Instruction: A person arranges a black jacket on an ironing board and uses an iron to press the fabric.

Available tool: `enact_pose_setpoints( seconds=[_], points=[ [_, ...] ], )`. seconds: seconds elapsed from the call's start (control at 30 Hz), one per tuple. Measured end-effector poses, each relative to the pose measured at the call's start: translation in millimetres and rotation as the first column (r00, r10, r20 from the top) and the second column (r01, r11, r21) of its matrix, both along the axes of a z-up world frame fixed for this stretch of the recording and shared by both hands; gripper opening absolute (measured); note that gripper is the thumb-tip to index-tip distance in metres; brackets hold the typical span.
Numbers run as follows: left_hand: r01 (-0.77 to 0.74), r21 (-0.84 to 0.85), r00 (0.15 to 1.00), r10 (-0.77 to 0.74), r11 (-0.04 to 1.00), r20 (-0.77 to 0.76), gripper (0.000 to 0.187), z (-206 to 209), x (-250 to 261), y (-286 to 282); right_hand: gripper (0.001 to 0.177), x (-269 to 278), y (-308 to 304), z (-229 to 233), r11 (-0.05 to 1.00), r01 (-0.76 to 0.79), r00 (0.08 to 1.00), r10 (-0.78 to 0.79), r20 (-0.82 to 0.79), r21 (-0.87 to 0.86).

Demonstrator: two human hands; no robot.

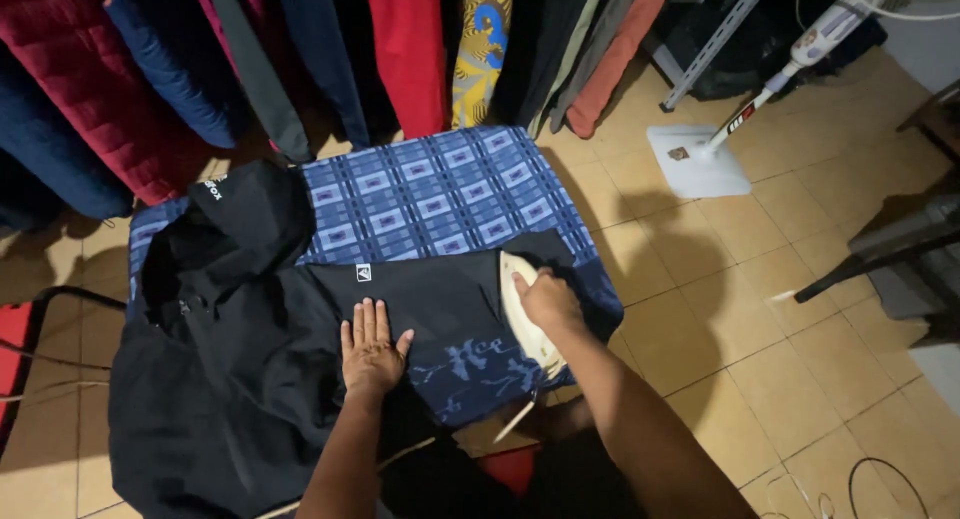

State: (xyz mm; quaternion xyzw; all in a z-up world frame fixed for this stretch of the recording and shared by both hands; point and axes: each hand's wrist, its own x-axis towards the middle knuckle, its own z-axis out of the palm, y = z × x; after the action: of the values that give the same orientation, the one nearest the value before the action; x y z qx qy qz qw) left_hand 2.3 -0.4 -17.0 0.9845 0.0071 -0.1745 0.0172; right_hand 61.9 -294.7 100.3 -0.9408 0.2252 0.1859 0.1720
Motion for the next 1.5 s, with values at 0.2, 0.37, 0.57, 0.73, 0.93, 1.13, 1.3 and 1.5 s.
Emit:
enact_pose_setpoints(
  seconds=[0.2, 0.37, 0.57, 0.73, 0.93, 1.13, 1.3, 1.5],
  points=[
    [-0.028, 0.005, 0.999, 0.028, 1.0, 0.029, 0.087, -5.1, -0.3, 1.8, 0.081, 21.9, -67.4, -9.7, 0.991, 0.095, 0.993, -0.087, 0.079, -0.099],
    [-0.072, 0.048, 0.996, 0.07, 0.996, 0.05, 0.087, -11.6, -4.3, 20.9, 0.076, 13.3, -85.3, -9.2, 0.979, 0.203, 0.968, -0.195, 0.159, -0.033],
    [-0.085, 0.073, 0.996, 0.082, 0.994, 0.043, 0.086, -12.2, -6.9, 26.9, 0.071, -3.7, -55.0, 39.9, 0.969, 0.241, 0.946, -0.248, 0.209, 0.062],
    [-0.099, 0.056, 0.994, 0.096, 0.993, 0.052, 0.086, -10.1, -11.2, 23.5, 0.072, -16.3, 27.4, 83.7, 0.996, 0.083, 0.992, -0.086, 0.095, 0.034],
    [-0.097, 0.09, 0.994, 0.092, 0.991, 0.051, 0.085, -10.6, -9.9, 23.0, 0.066, -4.3, 88.3, 47.4, 0.944, -0.329, 0.938, 0.322, 0.126, 0.035],
    [-0.099, 0.096, 0.992, 0.091, 0.99, 0.087, 0.086, -15.6, -11.5, 22.2, 0.065, 25.6, 29.2, 10.3, 0.954, -0.294, 0.947, 0.3, 0.119, -0.063],
    [-0.092, 0.088, 0.993, 0.085, 0.992, 0.078, 0.087, -12.0, -8.7, 22.6, 0.075, 72.4, -79.8, -46.4, 0.981, -0.014, 0.986, 0.045, 0.158, -0.193],
    [-0.109, 0.035, 0.992, 0.106, 0.993, 0.064, 0.086, 1.6, -9.9, 18.9, 0.091, 83.5, -88.2, -68.7, 0.986, 0.097, 0.987, -0.077, 0.141, -0.138]
  ],
)
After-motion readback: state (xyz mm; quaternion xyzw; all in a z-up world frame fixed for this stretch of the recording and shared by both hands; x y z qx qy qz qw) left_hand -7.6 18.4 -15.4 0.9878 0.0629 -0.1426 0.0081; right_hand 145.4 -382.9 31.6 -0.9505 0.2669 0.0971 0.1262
